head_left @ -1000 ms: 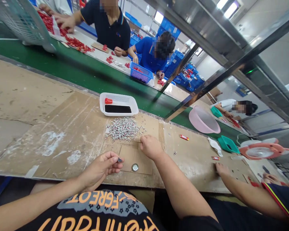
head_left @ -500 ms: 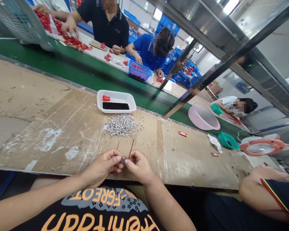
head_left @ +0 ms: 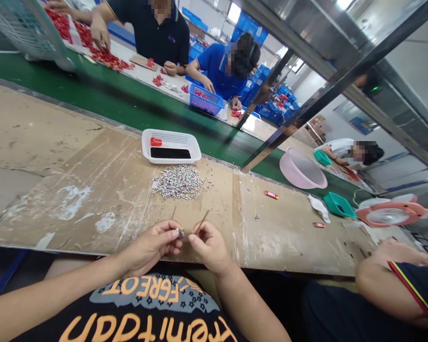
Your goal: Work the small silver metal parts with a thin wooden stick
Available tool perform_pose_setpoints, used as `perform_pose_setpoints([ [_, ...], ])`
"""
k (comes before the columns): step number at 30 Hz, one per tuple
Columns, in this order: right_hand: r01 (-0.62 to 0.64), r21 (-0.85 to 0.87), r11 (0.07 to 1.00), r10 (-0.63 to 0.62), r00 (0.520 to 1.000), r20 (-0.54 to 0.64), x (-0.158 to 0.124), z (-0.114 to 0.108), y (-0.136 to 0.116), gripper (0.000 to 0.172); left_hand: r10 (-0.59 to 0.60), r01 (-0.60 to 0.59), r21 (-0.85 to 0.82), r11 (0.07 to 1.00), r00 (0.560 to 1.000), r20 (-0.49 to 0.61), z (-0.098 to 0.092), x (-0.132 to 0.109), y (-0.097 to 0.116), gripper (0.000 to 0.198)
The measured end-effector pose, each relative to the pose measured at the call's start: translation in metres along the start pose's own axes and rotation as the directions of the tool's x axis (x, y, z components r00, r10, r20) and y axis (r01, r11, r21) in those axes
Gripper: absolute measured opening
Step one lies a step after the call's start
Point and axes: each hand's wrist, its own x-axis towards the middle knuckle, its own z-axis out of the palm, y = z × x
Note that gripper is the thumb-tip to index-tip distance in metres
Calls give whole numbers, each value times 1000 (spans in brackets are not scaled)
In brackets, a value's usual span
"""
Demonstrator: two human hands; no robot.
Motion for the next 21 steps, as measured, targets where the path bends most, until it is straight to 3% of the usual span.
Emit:
perform_pose_setpoints([
  [4, 65, -24, 998, -69, 984, -163, -10, -20, 18, 13, -35, 35, -14, 999, 999, 0, -5, 2, 2, 8],
  [6, 59, -115, 992, -80, 980, -180, -16, -28, 28, 11, -51, 51, -14, 999, 999, -2, -8, 4, 2, 9],
  [12, 123, -429, 895, -173, 982, -80, -19, -30, 33, 13, -63, 61, -38, 997, 997, -48, -13, 9, 2, 9],
  [21, 164, -556, 815, -196, 981, 1, -15, -28, 30, 15, -59, 54, -63, 997, 995, -82, -10, 13, 3, 14],
])
